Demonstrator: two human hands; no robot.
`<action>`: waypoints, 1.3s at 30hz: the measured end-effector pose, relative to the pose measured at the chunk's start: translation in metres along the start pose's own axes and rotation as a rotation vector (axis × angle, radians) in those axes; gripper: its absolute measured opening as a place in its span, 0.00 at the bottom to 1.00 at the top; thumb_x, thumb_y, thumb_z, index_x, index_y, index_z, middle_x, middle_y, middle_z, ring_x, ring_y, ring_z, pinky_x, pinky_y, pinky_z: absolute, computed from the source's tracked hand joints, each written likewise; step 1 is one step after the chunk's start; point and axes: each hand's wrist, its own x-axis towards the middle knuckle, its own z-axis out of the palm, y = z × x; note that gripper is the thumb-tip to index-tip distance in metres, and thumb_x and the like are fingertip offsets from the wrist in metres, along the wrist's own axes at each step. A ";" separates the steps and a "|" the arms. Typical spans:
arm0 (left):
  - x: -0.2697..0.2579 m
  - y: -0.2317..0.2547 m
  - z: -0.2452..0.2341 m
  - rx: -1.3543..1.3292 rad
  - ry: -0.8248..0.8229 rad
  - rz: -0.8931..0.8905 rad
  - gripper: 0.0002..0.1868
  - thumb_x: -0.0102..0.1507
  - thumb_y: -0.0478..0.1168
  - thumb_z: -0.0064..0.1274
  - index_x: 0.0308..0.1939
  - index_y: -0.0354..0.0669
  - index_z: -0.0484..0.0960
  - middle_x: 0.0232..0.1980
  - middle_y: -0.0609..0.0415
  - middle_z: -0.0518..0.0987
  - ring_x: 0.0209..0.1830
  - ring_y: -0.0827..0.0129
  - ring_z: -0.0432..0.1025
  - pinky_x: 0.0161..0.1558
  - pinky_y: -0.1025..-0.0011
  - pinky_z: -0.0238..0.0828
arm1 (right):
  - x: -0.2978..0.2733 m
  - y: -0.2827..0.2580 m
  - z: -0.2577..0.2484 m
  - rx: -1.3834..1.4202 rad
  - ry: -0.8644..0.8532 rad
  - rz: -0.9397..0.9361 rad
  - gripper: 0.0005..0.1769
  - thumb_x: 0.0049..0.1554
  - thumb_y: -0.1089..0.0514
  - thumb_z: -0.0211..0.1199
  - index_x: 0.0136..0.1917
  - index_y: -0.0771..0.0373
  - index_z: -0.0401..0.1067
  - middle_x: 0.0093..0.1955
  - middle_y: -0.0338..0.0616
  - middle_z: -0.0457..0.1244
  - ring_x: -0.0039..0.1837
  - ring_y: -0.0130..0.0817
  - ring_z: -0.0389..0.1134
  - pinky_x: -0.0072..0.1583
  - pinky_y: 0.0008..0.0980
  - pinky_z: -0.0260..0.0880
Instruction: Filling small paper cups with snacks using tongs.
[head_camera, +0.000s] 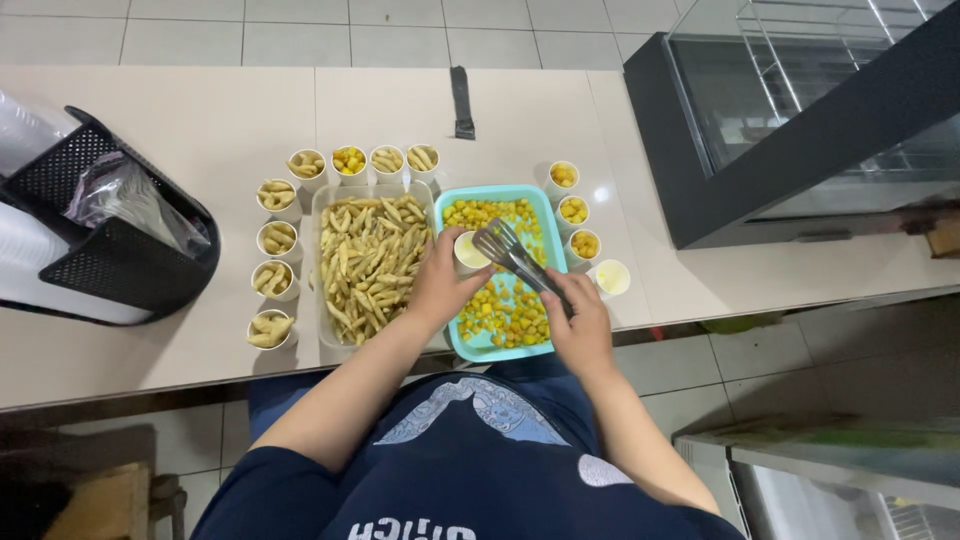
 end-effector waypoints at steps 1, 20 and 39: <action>0.000 -0.003 0.002 0.001 0.000 -0.001 0.39 0.56 0.49 0.69 0.64 0.40 0.67 0.59 0.36 0.73 0.58 0.44 0.71 0.57 0.55 0.69 | -0.001 0.002 0.001 0.001 0.000 0.001 0.17 0.60 0.59 0.62 0.62 0.65 0.74 0.53 0.49 0.66 0.52 0.43 0.70 0.50 0.34 0.70; -0.056 -0.014 -0.043 -0.208 0.027 -0.016 0.34 0.57 0.43 0.70 0.61 0.40 0.68 0.50 0.48 0.83 0.50 0.62 0.80 0.52 0.65 0.76 | -0.015 0.069 0.052 -0.338 -0.104 0.225 0.21 0.60 0.53 0.57 0.65 0.61 0.72 0.58 0.53 0.64 0.56 0.59 0.67 0.55 0.52 0.68; -0.052 -0.023 -0.039 -0.155 -0.034 -0.020 0.35 0.60 0.47 0.66 0.64 0.41 0.63 0.51 0.44 0.81 0.51 0.56 0.79 0.51 0.62 0.75 | -0.016 0.158 0.087 -0.002 -0.322 0.365 0.22 0.63 0.45 0.55 0.49 0.66 0.77 0.38 0.53 0.70 0.41 0.43 0.71 0.45 0.41 0.69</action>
